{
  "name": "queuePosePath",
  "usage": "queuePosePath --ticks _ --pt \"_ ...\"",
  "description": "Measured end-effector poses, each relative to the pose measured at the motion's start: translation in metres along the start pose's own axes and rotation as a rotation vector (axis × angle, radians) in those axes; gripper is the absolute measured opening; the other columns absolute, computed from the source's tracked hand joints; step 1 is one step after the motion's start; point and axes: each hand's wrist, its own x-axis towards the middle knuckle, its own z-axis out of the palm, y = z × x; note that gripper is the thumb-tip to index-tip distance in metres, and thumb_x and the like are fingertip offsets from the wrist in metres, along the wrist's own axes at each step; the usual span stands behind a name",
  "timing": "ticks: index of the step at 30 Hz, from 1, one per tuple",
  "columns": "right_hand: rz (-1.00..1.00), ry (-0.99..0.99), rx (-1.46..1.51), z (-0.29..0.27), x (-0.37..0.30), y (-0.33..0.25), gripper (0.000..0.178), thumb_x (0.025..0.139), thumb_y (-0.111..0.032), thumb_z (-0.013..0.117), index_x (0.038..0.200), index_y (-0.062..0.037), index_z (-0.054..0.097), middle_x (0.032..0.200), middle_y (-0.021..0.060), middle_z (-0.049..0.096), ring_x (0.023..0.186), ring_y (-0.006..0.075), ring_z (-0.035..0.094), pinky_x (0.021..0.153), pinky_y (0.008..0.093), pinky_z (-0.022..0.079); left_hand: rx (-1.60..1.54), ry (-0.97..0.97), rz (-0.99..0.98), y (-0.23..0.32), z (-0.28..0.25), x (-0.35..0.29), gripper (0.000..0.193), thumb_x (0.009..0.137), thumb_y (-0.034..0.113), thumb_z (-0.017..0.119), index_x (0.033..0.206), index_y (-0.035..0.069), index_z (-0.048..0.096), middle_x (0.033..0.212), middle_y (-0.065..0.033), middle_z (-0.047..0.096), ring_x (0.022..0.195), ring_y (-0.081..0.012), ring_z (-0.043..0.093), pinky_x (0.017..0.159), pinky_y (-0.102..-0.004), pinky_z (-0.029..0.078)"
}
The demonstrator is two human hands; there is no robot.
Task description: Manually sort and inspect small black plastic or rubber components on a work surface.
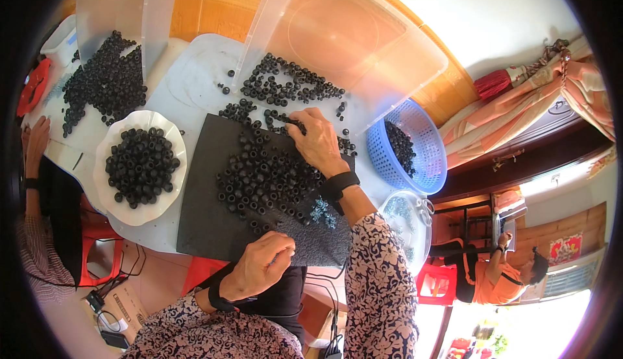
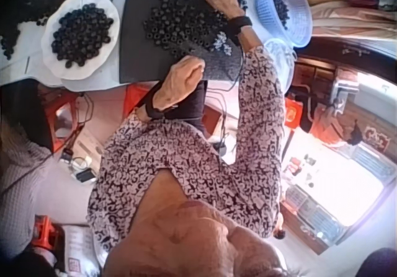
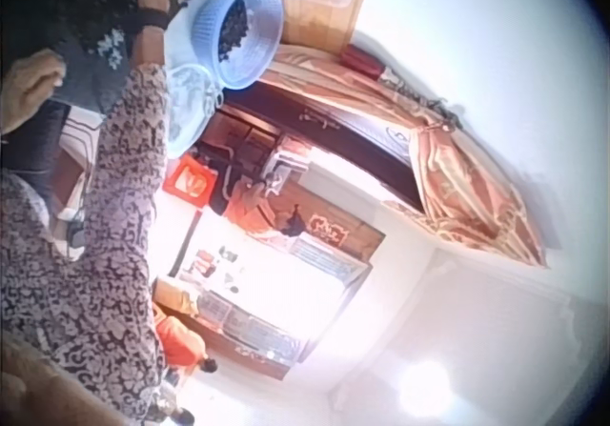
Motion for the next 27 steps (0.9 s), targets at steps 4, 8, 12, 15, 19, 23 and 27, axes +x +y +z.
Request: queuePosePath --ticks 4,8,12,15,19,23,27 --pt "-0.14 -0.042 -0.117 0.007 0.002 -0.008 0.026 0.09 -0.022 0.067 0.11 -0.0069 0.066 0.109 0.0154 0.063 0.09 0.0352 0.063 0.079 0.0423 0.051 0.009 -0.005 0.034 -0.001 0.002 -0.001 0.008 0.086 -0.001 0.056 0.093 -0.003 0.059 0.085 -0.0172 0.063 0.08 -0.0322 0.061 0.072 -0.0387 0.05" --pt "-0.108 -0.119 -0.157 0.006 0.004 -0.012 0.033 0.093 -0.034 0.063 0.117 -0.0103 0.062 0.111 0.0147 0.061 0.1 0.0383 0.058 0.087 0.046 0.048 0.02 -0.008 0.032 0.0 0.002 0.0 0.009 0.086 -0.001 0.056 0.094 -0.004 0.059 0.086 -0.0176 0.064 0.08 -0.0325 0.061 0.072 -0.039 0.05" --pt "-0.142 -0.122 -0.19 0.012 0.005 -0.014 0.032 0.09 -0.036 0.066 0.112 -0.0141 0.065 0.109 0.0114 0.061 0.096 0.039 0.057 0.081 0.0478 0.051 0.017 -0.013 0.029 0.0 0.002 0.0 0.009 0.086 -0.001 0.056 0.094 -0.004 0.059 0.086 -0.0176 0.064 0.08 -0.0325 0.061 0.072 -0.0389 0.05" --pt "-0.14 -0.131 -0.199 0.013 0.007 -0.014 0.03 0.09 -0.036 0.066 0.11 -0.0139 0.064 0.107 0.0111 0.061 0.095 0.0389 0.057 0.08 0.0476 0.051 0.018 -0.017 0.039 0.0 0.001 0.001 0.009 0.086 -0.001 0.055 0.094 -0.004 0.058 0.086 -0.0172 0.064 0.08 -0.032 0.061 0.072 -0.0386 0.05" --pt "-0.115 -0.164 -0.208 0.014 0.012 -0.016 0.023 0.089 -0.029 0.065 0.103 -0.0118 0.063 0.101 0.0123 0.061 0.091 0.0381 0.059 0.078 0.0472 0.051 0.037 -0.026 0.029 0.0 0.001 0.0 0.009 0.087 0.0 0.055 0.094 -0.004 0.058 0.085 -0.0166 0.063 0.079 -0.0317 0.06 0.072 -0.0383 0.05" --pt "-0.095 -0.188 -0.073 0.019 0.019 -0.001 0.018 0.087 -0.023 0.062 0.1 -0.0092 0.061 0.096 0.0141 0.062 0.087 0.0378 0.061 0.077 0.0464 0.05 0.039 -0.029 0.039 0.002 0.001 0.0 0.009 0.087 0.001 0.055 0.094 -0.003 0.058 0.085 -0.0164 0.063 0.079 -0.0317 0.06 0.071 -0.0382 0.05" --pt "-0.108 -0.209 -0.015 0.018 0.018 0.002 0.016 0.085 -0.018 0.06 0.094 -0.0053 0.06 0.093 0.0162 0.063 0.086 0.038 0.062 0.077 0.0461 0.05 0.054 -0.033 0.043 -0.001 0.001 -0.001 0.008 0.087 0.001 0.055 0.093 -0.003 0.058 0.084 -0.0163 0.063 0.079 -0.0316 0.06 0.071 -0.0383 0.05"
